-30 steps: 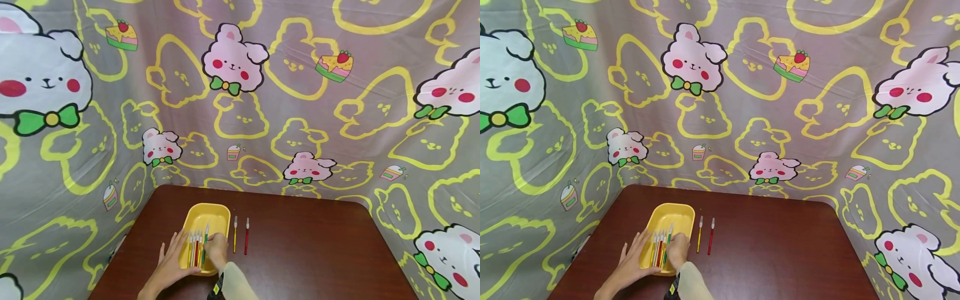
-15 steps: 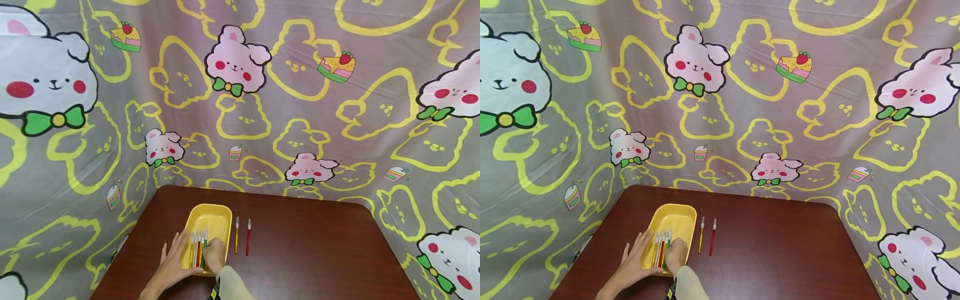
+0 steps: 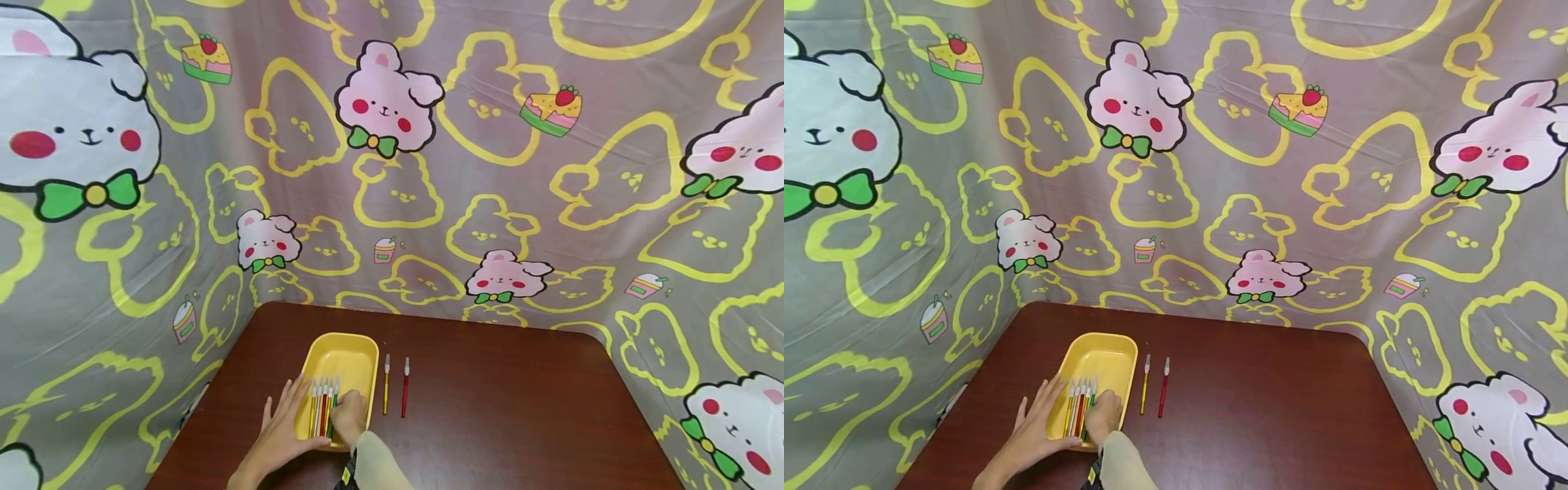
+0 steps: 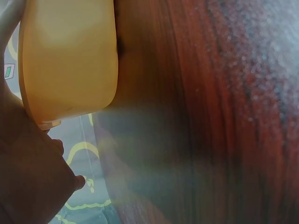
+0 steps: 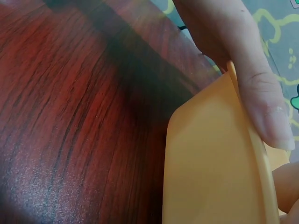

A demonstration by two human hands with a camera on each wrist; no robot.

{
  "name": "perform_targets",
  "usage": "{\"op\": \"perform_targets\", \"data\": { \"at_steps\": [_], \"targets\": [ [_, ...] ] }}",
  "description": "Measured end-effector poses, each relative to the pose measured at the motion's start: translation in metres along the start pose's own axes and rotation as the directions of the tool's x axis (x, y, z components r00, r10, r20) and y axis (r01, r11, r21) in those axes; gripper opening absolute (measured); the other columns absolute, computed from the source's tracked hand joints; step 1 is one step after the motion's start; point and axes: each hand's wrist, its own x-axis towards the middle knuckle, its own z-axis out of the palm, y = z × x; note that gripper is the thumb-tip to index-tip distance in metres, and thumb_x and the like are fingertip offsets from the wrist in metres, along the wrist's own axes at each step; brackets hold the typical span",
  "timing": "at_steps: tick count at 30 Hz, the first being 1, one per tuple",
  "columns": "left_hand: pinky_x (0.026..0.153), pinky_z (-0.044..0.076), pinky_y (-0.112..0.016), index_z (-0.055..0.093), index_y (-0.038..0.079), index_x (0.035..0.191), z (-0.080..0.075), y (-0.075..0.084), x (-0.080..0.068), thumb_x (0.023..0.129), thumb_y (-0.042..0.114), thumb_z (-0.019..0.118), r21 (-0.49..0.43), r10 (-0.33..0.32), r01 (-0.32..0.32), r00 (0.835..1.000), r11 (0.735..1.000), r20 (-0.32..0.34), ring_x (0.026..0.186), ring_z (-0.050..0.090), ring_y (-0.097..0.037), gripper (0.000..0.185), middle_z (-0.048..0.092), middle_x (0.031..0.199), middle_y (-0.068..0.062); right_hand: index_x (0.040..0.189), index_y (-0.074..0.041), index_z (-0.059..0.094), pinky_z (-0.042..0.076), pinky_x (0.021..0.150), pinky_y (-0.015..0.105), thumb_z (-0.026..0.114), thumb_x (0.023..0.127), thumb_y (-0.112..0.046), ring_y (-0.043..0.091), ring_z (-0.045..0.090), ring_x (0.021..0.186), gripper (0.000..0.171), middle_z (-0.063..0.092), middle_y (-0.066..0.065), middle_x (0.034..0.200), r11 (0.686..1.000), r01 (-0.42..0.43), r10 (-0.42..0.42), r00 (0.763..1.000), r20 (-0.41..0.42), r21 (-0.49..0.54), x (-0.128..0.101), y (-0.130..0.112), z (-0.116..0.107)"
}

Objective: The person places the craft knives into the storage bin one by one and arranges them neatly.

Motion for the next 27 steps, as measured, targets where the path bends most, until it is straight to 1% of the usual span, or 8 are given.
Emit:
{"op": "perform_targets", "data": {
  "at_steps": [5,9,13,20,22,25,27],
  "targets": [
    [0.112,0.009,-0.083,0.035,0.006,0.164,-0.0016,0.0014,0.0011,0.068,0.062,0.092,0.005,-0.015,0.015,1.0,1.0,0.015,0.153,0.022,-0.055,0.125,0.027,0.172,-0.017,0.062,-0.005,0.066,0.052,0.06,0.032,0.078,0.066,0.012,0.018,0.055,0.063,0.021,0.062,0.005,0.066,0.999,0.04,-0.04,0.999,-0.024,0.012,-0.0006,0.0028,0.0007],
    [0.112,0.009,-0.084,0.035,0.006,0.164,-0.0017,0.0019,0.0011,0.068,0.062,0.092,0.007,-0.017,0.017,1.0,1.0,0.02,0.153,0.022,-0.054,0.125,0.026,0.172,-0.017,0.063,-0.005,0.066,0.052,0.06,0.033,0.08,0.068,0.011,0.017,0.054,0.064,0.022,0.061,0.005,0.066,0.999,0.016,-0.016,1.0,0.013,0.034,0.0005,0.0044,0.0007],
    [0.111,0.009,-0.084,0.035,0.006,0.164,-0.001,0.0018,0.001,0.068,0.062,0.092,0.008,-0.012,0.012,1.0,1.0,0.02,0.153,0.022,-0.055,0.124,0.026,0.172,-0.017,0.064,-0.005,0.066,0.051,0.06,0.032,0.082,0.07,0.01,0.016,0.053,0.064,0.023,0.06,0.003,0.067,0.999,-0.009,0.008,0.999,0.038,0.034,0.001,0.0046,0.0001],
    [0.111,0.009,-0.085,0.036,0.005,0.164,-0.0012,0.0017,0.0012,0.069,0.06,0.093,0.002,-0.012,0.012,1.0,1.0,0.017,0.153,0.022,-0.055,0.124,0.026,0.172,-0.018,0.069,-0.005,0.061,0.051,0.061,0.034,0.082,0.069,0.01,0.017,0.052,0.066,0.025,0.057,0.003,0.068,1.0,0.001,-0.002,0.999,0.043,0.021,-0.0001,0.0033,-0.0001],
    [0.111,0.008,-0.084,0.035,0.006,0.164,-0.0016,0.002,0.0013,0.069,0.06,0.092,0.0,-0.018,0.018,1.0,1.0,0.022,0.153,0.021,-0.055,0.124,0.026,0.172,-0.018,0.066,-0.007,0.059,0.048,0.059,0.032,0.081,0.069,0.009,0.017,0.05,0.065,0.028,0.055,0.002,0.067,1.0,-0.002,0.001,0.999,0.045,0.022,-0.0008,0.0022,-0.0008],
    [0.111,0.008,-0.084,0.035,0.006,0.164,-0.0021,0.0025,0.0015,0.069,0.061,0.092,-0.003,-0.022,0.022,0.999,1.0,0.025,0.153,0.021,-0.055,0.124,0.026,0.172,-0.018,0.058,-0.012,0.05,0.04,0.053,0.029,0.081,0.069,0.009,0.015,0.044,0.061,0.039,0.049,0.0,0.062,1.0,-0.007,0.006,0.999,0.045,0.022,-0.0017,0.0004,-0.0018],
    [0.112,0.007,-0.084,0.035,0.006,0.164,-0.0023,0.0029,0.0016,0.069,0.06,0.093,-0.007,-0.021,0.021,0.999,1.0,0.025,0.153,0.021,-0.055,0.123,0.026,0.172,-0.018,0.056,-0.015,0.046,0.037,0.052,0.029,0.081,0.069,0.009,0.015,0.042,0.06,0.044,0.047,-0.001,0.061,1.0,-0.012,0.012,0.999,0.045,0.018,-0.0015,-0.0008,-0.0023]
  ]
}}
